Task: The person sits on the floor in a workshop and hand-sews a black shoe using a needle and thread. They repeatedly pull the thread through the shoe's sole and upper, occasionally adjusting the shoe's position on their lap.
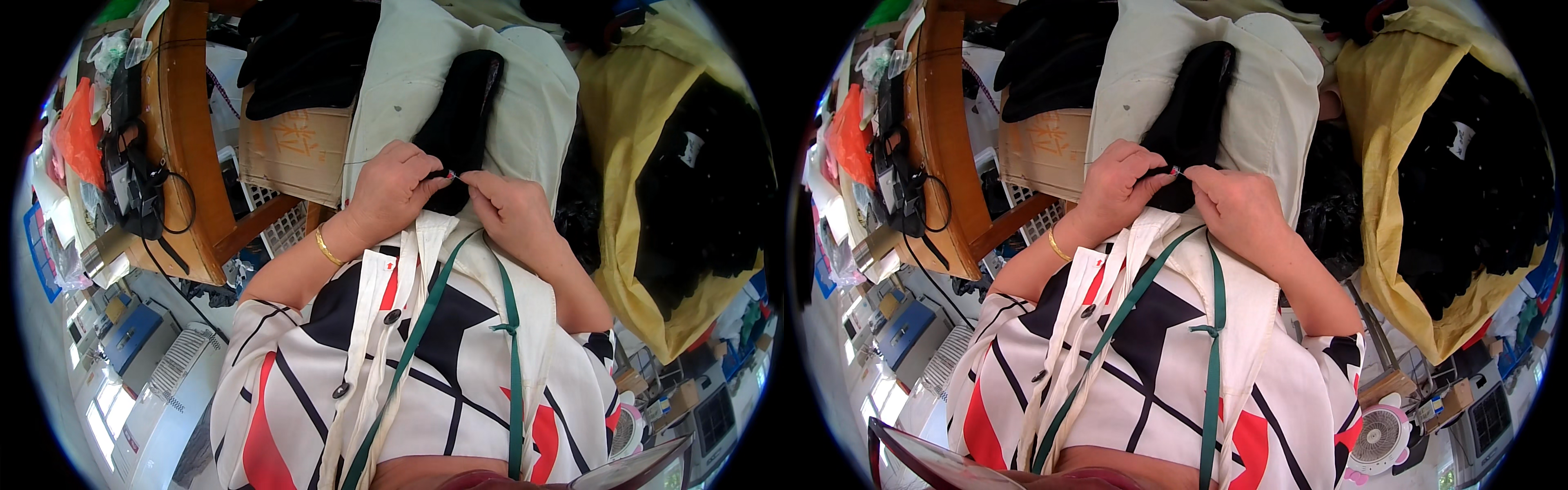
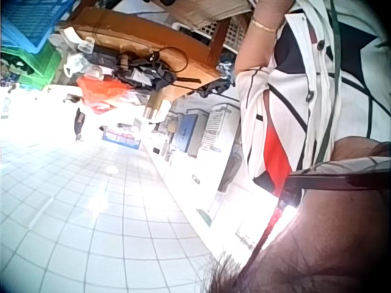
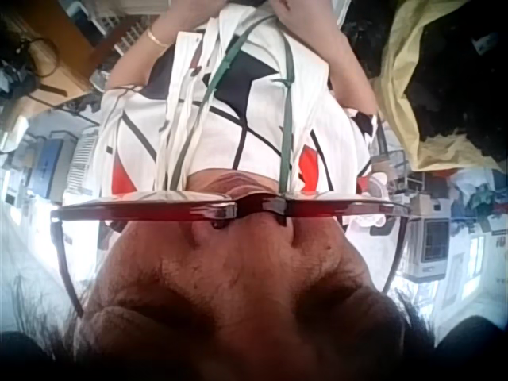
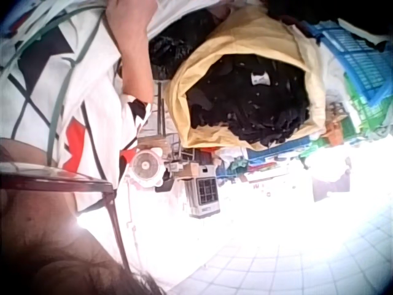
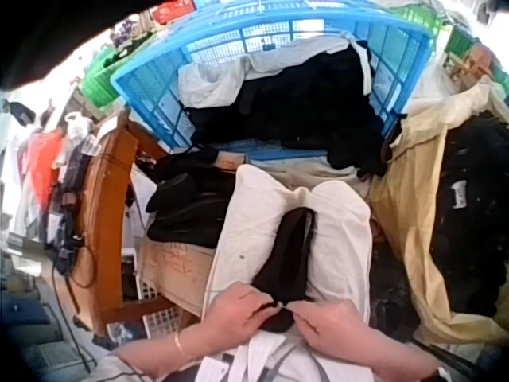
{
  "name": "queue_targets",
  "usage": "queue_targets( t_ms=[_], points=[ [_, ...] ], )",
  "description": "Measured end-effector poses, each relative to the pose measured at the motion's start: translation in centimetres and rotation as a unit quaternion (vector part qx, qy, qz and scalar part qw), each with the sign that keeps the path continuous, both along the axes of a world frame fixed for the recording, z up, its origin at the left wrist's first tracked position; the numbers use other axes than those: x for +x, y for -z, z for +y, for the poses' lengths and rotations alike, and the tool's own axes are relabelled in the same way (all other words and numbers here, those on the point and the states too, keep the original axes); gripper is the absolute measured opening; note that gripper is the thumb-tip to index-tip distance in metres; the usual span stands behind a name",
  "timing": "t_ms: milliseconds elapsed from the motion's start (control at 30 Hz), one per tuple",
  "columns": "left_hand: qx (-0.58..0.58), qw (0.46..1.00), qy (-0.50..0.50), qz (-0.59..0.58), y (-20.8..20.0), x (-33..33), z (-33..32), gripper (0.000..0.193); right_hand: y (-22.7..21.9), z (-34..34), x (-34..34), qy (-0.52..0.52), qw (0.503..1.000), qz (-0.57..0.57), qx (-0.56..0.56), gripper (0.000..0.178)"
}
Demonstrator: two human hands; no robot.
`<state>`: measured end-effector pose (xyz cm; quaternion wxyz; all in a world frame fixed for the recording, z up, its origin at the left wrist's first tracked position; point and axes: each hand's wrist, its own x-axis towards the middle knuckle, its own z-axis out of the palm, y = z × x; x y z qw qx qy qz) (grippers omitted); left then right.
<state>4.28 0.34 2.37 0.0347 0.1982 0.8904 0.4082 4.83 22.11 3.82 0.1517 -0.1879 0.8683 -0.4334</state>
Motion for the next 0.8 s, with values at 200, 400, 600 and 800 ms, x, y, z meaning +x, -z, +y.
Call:
queue_targets(
  t_ms=[200, 400, 600, 800],
  points=[
    [-0.004, 1.000, -0.001, 0.018, 0.1, 0.0, 0.0, 0.018, -0.3, 0.1, -0.2, -0.009, 1.000, -0.004, 0.000, 0.023],
    [-0.023, 0.998, 0.005, 0.056, 0.1, 0.1, 0.1, 0.020, -0.1, -0.4, -0.3, -0.012, 1.000, 0.006, 0.007, 0.018],
    [-0.028, 0.996, -0.007, 0.084, 0.1, 0.4, 0.3, 0.016, 1.2, -1.9, 0.7, -0.012, 0.995, 0.056, 0.085, 0.013],
    [-0.019, 0.994, -0.001, 0.111, 0.4, 0.5, 0.4, 0.017, 0.8, -2.8, -0.3, 0.034, 0.999, -0.014, 0.022, 0.017]
  ],
)
